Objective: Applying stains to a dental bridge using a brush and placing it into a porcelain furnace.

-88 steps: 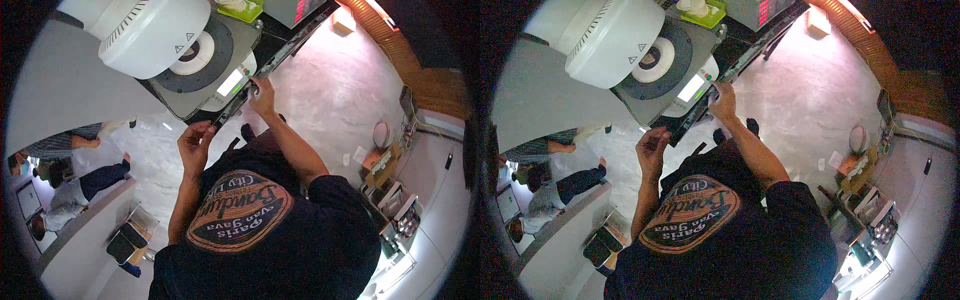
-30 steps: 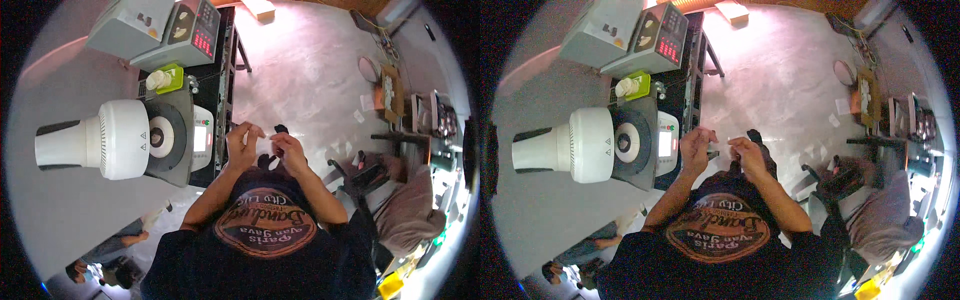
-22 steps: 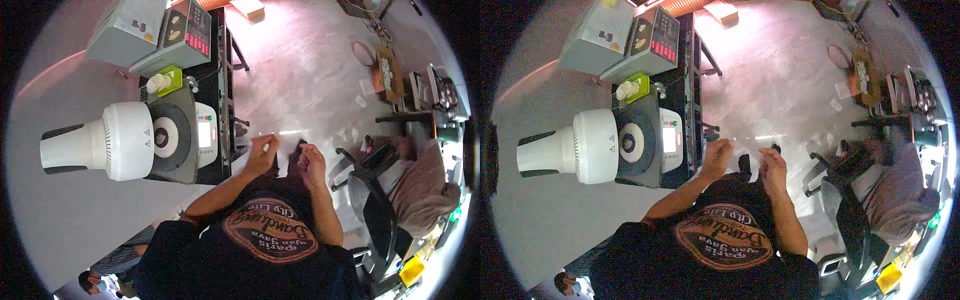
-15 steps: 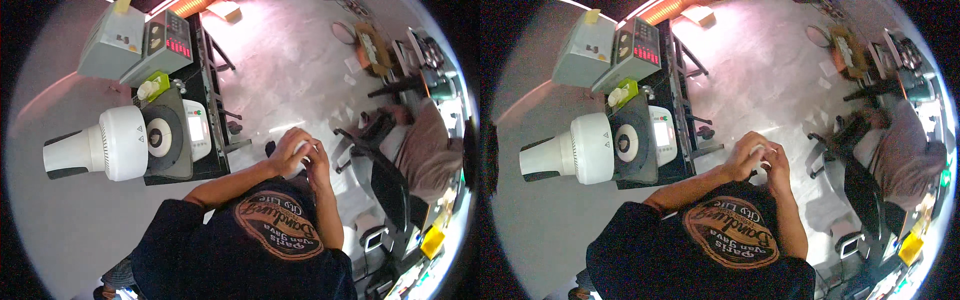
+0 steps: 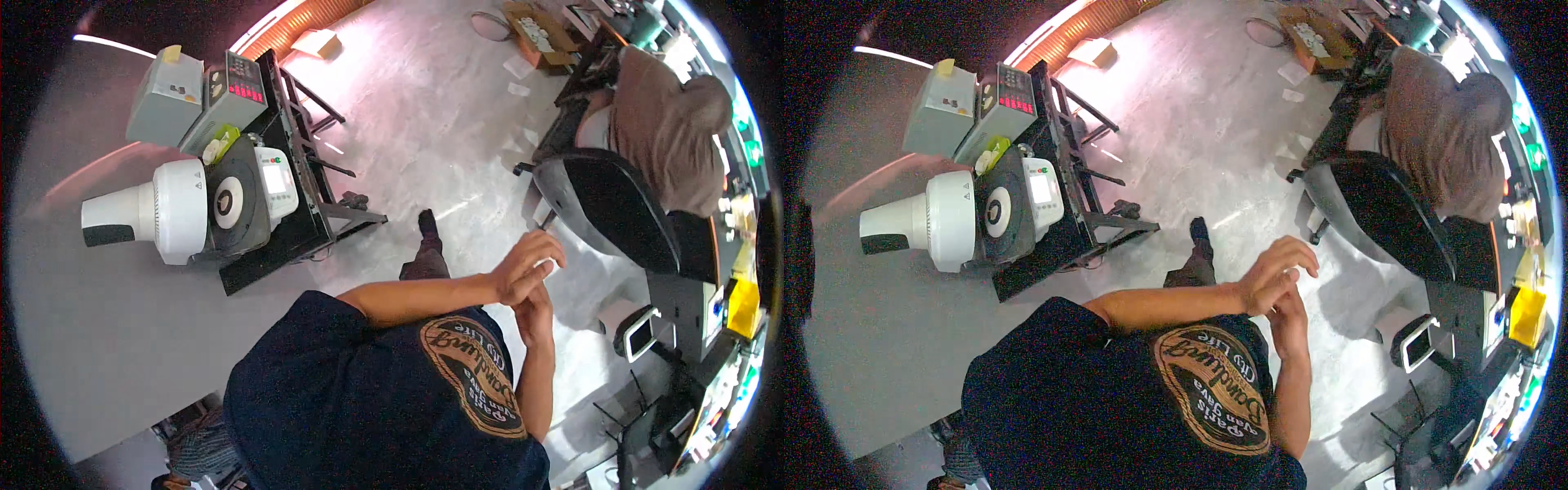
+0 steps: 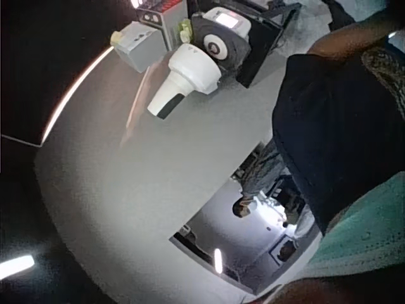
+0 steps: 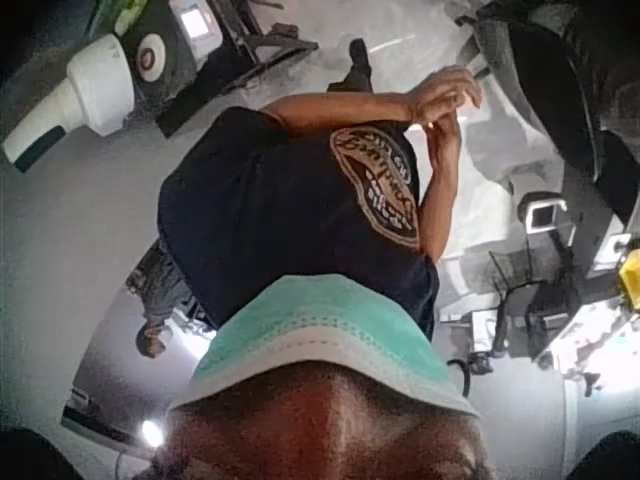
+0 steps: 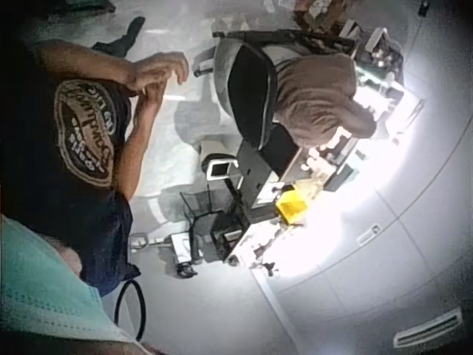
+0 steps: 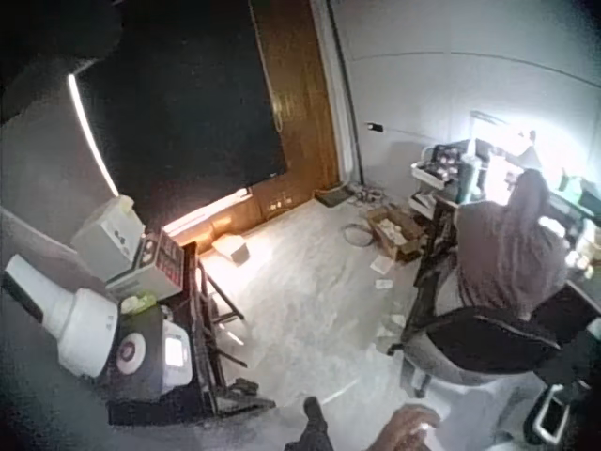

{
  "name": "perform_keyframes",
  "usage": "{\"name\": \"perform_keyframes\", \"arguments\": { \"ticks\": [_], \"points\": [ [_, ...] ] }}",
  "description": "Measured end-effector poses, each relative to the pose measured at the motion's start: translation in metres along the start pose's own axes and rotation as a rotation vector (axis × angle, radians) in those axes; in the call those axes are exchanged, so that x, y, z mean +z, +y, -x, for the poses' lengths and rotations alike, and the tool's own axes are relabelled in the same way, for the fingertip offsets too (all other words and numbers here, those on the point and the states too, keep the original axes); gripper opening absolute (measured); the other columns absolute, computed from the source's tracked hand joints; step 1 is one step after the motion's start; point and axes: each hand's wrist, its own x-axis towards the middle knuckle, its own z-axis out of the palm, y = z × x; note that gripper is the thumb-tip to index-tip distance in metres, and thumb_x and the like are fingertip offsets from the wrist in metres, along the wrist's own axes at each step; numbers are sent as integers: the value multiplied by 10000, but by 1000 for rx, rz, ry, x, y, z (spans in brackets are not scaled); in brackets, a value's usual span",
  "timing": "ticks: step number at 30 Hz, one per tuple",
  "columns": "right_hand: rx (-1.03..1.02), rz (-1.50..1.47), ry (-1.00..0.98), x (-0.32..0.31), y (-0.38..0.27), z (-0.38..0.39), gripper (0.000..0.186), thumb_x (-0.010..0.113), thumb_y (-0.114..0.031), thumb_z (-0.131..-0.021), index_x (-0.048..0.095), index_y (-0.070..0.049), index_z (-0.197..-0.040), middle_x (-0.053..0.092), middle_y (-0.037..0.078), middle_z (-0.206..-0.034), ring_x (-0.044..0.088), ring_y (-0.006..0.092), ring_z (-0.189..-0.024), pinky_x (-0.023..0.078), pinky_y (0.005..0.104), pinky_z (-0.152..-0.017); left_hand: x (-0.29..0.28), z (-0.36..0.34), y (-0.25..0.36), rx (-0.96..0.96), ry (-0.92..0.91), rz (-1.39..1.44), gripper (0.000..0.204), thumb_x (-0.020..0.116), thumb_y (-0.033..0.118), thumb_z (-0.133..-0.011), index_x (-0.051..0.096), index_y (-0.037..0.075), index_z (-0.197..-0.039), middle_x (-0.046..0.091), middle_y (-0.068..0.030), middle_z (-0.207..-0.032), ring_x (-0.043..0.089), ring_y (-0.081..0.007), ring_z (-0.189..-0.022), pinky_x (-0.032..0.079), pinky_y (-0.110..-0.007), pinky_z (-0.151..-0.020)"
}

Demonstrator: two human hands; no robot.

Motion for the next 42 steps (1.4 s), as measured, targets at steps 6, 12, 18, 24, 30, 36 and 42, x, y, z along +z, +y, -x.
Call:
{"name": "perform_keyframes", "arguments": {
  "ticks": [6,12,18,24,30,36,42],
  "points": [
    [-96,-178,35,-113,26,93,579,540,-409,-1035,435,-99,-1513,522,69,-1455,517,230,-1334,431,432,-1105,97,41,29,18,-366,58,280,499,294,-1025,645,57,-993,620,-107,-1070,555,-315,-1060,367,-464,-1002],
    [-291,-196,173,-123,21,103,493,541,-466,-1024,570,-88,-1339,582,74,-1297,557,190,-1199,482,387,-978,139,50,38,-7,-441,42,194,604,230,-966,657,53,-908,641,-104,-984,571,-335,-1007,414,-458,-956],
    [-200,-262,232,-118,19,72,329,513,-316,-1056,598,-74,-1262,613,47,-1188,587,160,-1087,502,362,-911,130,47,26,-25,-365,-20,128,665,136,-910,639,14,-883,641,-157,-886,616,-366,-857,485,-447,-778],
    [-185,-113,67,-103,7,32,284,575,-248,-1014,612,-54,-1218,632,53,-1107,603,152,-1036,504,338,-898,67,27,27,-178,-262,8,239,664,139,-918,589,10,-731,569,-148,-664,587,-320,-606,439,-411,-571],
    [-123,-76,131,-49,-28,-30,238,614,-197,-979,624,-56,-1170,658,47,-1036,611,145,-945,473,322,-877,-10,8,-5,-285,-204,-31,366,672,163,-936,523,6,-641,455,-124,-540,449,-223,-470,367,-381,-486],
    [-121,-134,117,32,-43,-112,215,604,-162,-980,630,-54,-1163,669,37,-1011,618,144,-937,465,315,-847,-103,-25,-37,-365,-110,-38,424,679,169,-952,474,-16,-629,408,-105,-523,385,-140,-486,339,-371,-473],
    [-7,-14,92,103,-53,-184,196,601,-170,-987,652,-66,-1146,682,27,-999,621,122,-910,451,272,-794,-199,-48,-75,-542,11,-58,409,537,273,-1005,543,-8,-707,449,-59,-564,440,-137,-541,397,-326,-541]
  ]
}}
